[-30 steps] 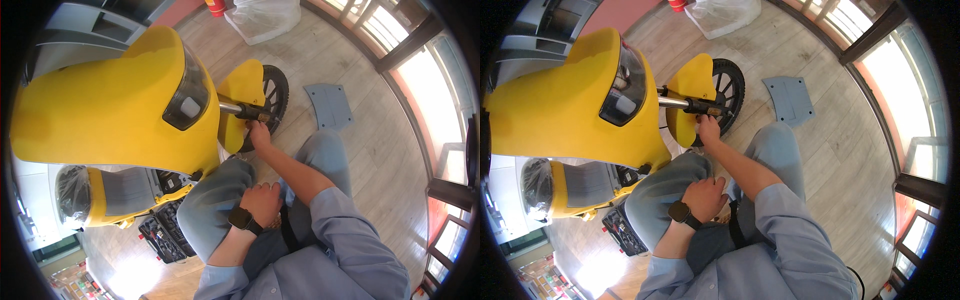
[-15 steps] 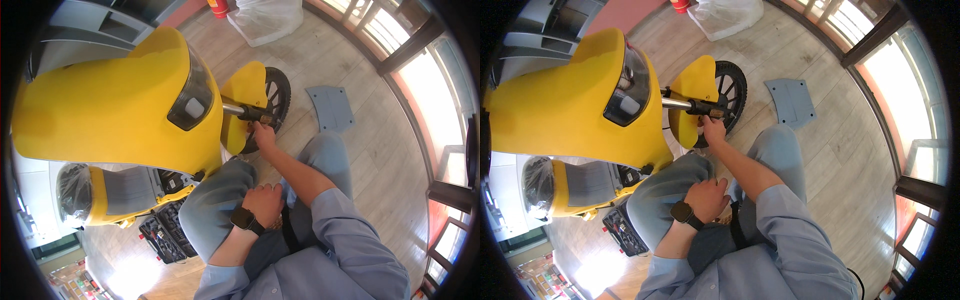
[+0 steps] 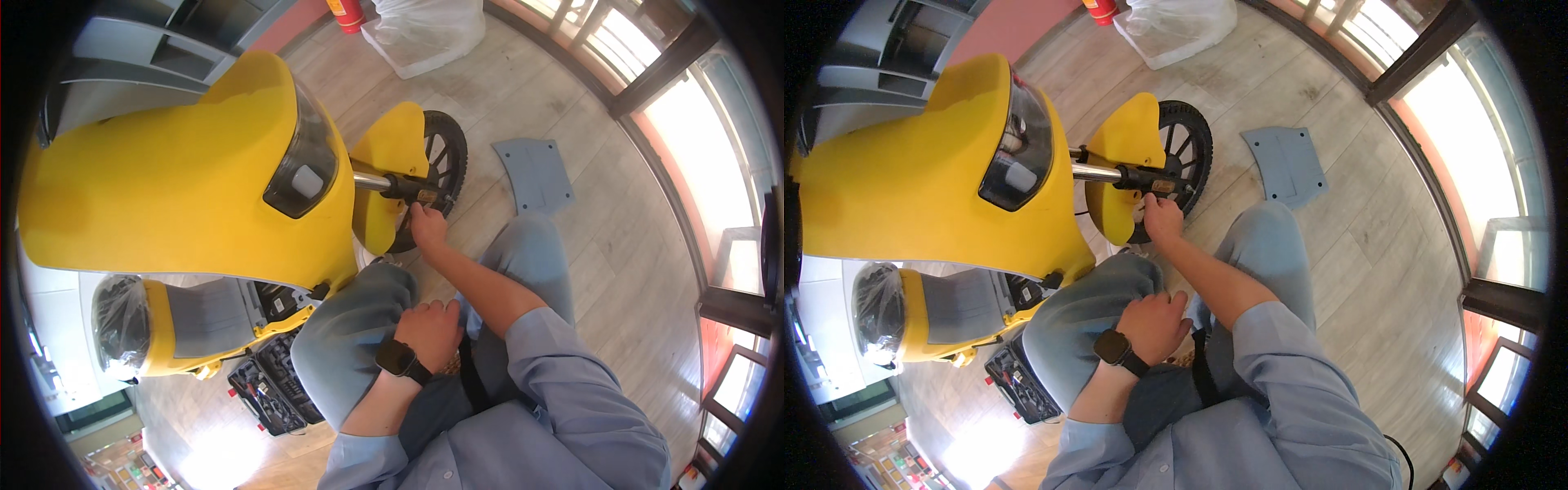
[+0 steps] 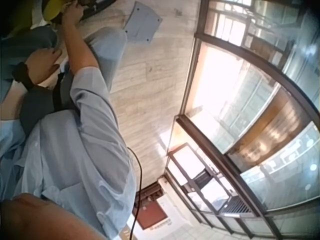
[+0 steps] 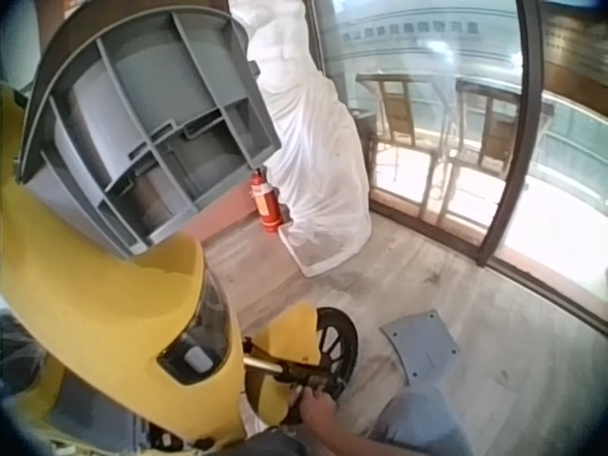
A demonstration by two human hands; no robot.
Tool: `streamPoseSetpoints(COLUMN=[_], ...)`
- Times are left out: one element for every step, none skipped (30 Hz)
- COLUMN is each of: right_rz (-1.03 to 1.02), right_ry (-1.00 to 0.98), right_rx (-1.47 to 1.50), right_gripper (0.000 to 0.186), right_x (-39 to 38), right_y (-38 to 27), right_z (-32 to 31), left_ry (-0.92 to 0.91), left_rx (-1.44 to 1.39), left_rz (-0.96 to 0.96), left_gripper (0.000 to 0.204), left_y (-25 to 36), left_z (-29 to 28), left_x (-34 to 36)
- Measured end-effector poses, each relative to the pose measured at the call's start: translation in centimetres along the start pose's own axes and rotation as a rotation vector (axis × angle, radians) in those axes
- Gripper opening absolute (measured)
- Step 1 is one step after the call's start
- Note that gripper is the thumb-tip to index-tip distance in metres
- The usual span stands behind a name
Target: Removing and reattaching plastic panels and checking internal components of an electric scooter.
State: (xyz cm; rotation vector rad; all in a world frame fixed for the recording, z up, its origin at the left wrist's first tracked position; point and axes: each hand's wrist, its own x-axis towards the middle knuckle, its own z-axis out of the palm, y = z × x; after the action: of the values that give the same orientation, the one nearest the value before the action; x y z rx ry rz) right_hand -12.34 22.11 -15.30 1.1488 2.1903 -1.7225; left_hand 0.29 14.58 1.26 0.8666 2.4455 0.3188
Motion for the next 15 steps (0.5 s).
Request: streamPoseSetpoints(right_rz=[0.000, -0.014, -0.028, -0.027, -0.031, -0.035, -0.034, -0.067, -0.099, -0.098, -0.110, -0.122, -0.121, -0.130, -0.139], right_ry=[0.000, -0.034, -0.069, -0.070, -0.122, -0.175, -0.175, -0.145, -0.116, -0.112, -0.083, -0.053, -0.052, -0.070, -0.086], right_rx=[0.001, -0.016, -0.033, -0.033, -0.020, -0.007, -0.006, 0.010, 0.027, 0.028, 0.027, 0.026, 0.028, 0.032, 0.037], right_gripper=[0.042, 0.041, 0.040, 0.040, 0.038, 0.037, 0.037, 0.036, 0.034, 0.034, 0.034, 0.033, 0.033, 0.033, 0.032], right_x=[-0.1, -0.4, -0.8, -1.1, -1.3, -1.5, -1.5, -1.2, -1.0, -0.6, -0.5, -0.3, -0.2, -0.3, -0.4], right_y=[-0.1, -0.4, -0.7, -1.0, -1.2, -1.3, -1.1, -0.7, -0.4, -0.1, 0.1, 0.2, 0.5, 0.4, 0.3], right_z=[-0.2, -0.5, -0.8, -0.9, -1.2, -1.4, -1.2, -1.0, -0.8, -0.5, -0.2, -0.1, 0.0, -0.1, -0.1], left_ry=[-0.002, -0.003, 0.003, 0.009, 0.009, 0.013, 0.018, 0.017, 0.012, 0.008, 0.006, 0.002, -0.002, -0.004, -0.002], left_rx=[0.005, 0.005, 0.004, 0.002, 0.002, 0.001, -0.001, 0.000, 0.003, 0.006, 0.007, 0.008, 0.009, 0.009, 0.006], left_rz=[0.005, 0.005, 0.008, 0.011, 0.013, 0.018, 0.021, 0.025, 0.026, 0.027, 0.027, 0.025, 0.023, 0.021, 0.021], left_gripper=[0.028, 0.028, 0.028, 0.027, 0.027, 0.027, 0.027, 0.027, 0.027, 0.027, 0.027, 0.027, 0.027, 0.027, 0.027], left_y=[0.1, 0.1, 0.1, 0.1, 0.2, 0.2, 0.3, 0.4, 0.4, 0.5, 0.5, 0.5, 0.5, 0.5, 0.4], left_z=[0.0, 0.0, -0.1, -0.1, -0.1, -0.1, 0.0, 0.0, -0.1, -0.1, -0.1, -0.1, -0.1, 0.0, 0.0], left_x=[0.1, 0.1, 0.1, 0.1, 0.1, 0.1, 0.2, 0.3, 0.3, 0.4, 0.4, 0.4, 0.4, 0.4, 0.4])
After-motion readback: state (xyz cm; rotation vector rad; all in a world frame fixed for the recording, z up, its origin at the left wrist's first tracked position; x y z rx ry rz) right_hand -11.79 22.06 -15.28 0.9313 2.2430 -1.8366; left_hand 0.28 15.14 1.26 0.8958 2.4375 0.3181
